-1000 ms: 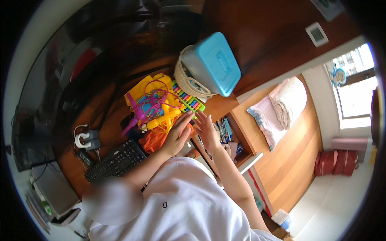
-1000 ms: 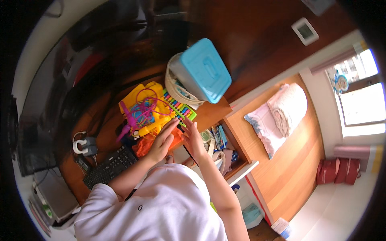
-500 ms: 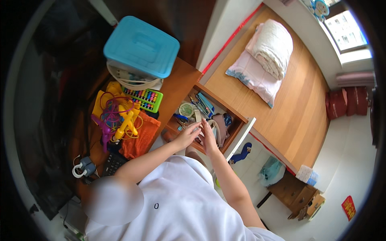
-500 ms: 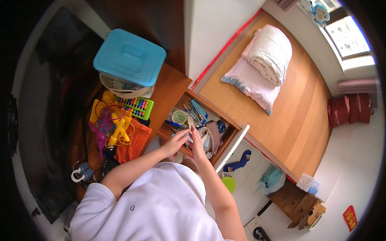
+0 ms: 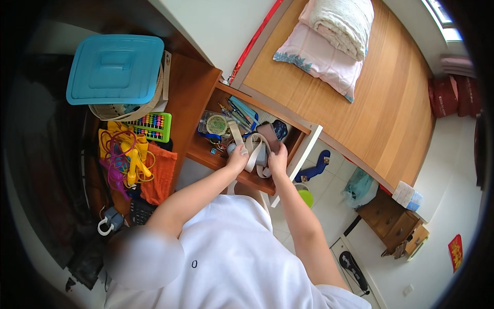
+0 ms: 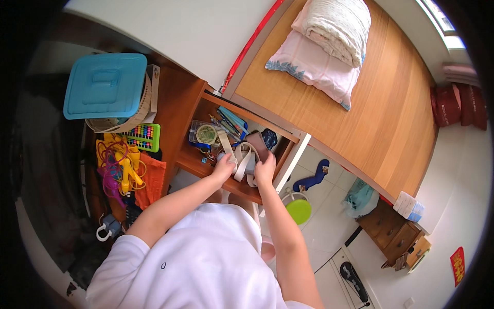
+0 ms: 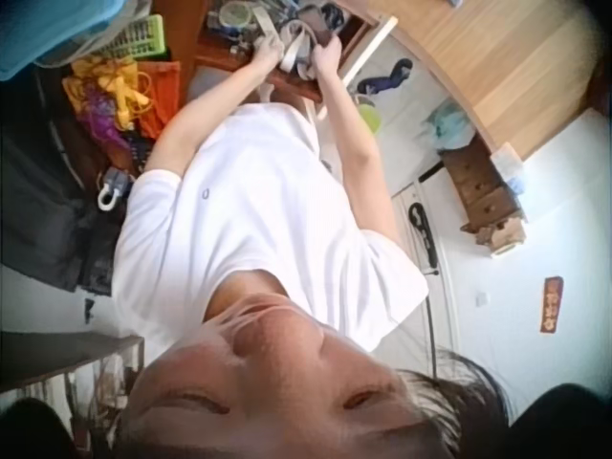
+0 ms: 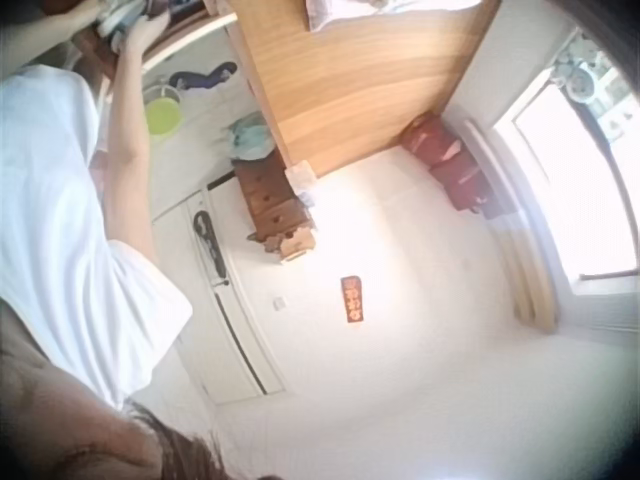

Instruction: The person removes various items from a wooden desk drawer, including an abacus, a yellow cloth, a blue mask, a yellow toy, a pink cord, a white cord, a pink mask, a blue ball, a small fan, pens, a plastic bag, and a white plug. They then wipe the inside of the empty drawer with an orange cloth.

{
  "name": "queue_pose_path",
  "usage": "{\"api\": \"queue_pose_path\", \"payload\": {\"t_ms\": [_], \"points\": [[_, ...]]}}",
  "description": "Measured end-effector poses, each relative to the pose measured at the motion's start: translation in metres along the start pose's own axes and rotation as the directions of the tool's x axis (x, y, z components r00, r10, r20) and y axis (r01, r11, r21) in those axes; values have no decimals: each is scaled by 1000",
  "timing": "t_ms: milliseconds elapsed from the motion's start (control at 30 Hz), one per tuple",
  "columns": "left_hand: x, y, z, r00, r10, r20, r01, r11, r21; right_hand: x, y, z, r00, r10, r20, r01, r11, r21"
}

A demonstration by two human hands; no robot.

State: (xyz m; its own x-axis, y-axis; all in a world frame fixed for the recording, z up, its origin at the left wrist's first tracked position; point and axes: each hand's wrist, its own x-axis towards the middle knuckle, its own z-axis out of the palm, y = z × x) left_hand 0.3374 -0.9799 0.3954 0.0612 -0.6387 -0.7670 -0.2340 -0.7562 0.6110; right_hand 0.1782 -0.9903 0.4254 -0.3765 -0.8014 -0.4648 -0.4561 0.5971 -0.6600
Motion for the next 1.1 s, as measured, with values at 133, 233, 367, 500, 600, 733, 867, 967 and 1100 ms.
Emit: {"api": "queue_pose_path", "payload": {"t_ms": [133,233,367,500,600,733,867,967,1100], "points": [[-7,16,2,992,-101,-82,106,992,65,16,7,8,1000,-9,-1,9,995,-98],[-3,5,3,986,-166,-30,163,983,-83,18,10,13,1000,-14,-1,14,991,-130],[4,-7,6,972,-233,-16,226,954,-196,10,0,9,998,-57,-16,52,974,-221],[10,-19,7,981,-176,-78,153,960,-236,-4,-10,2,989,-138,56,144,984,-110],[15,-29,9,972,-232,-35,219,950,-220,-20,-7,12,994,-109,30,113,973,-202],[9,-8,10,954,-290,83,301,914,-271,-17,8,24,1000,-21,-5,20,986,-165],[4,12,14,949,-310,62,315,924,-214,-17,14,29,994,90,58,-75,971,-226],[15,-11,21,961,-259,96,268,959,-97,-18,9,26,978,163,128,-126,959,-254],[4,3,28,962,-252,103,261,961,-90,-20,14,25,977,138,163,-103,973,-205]]}}
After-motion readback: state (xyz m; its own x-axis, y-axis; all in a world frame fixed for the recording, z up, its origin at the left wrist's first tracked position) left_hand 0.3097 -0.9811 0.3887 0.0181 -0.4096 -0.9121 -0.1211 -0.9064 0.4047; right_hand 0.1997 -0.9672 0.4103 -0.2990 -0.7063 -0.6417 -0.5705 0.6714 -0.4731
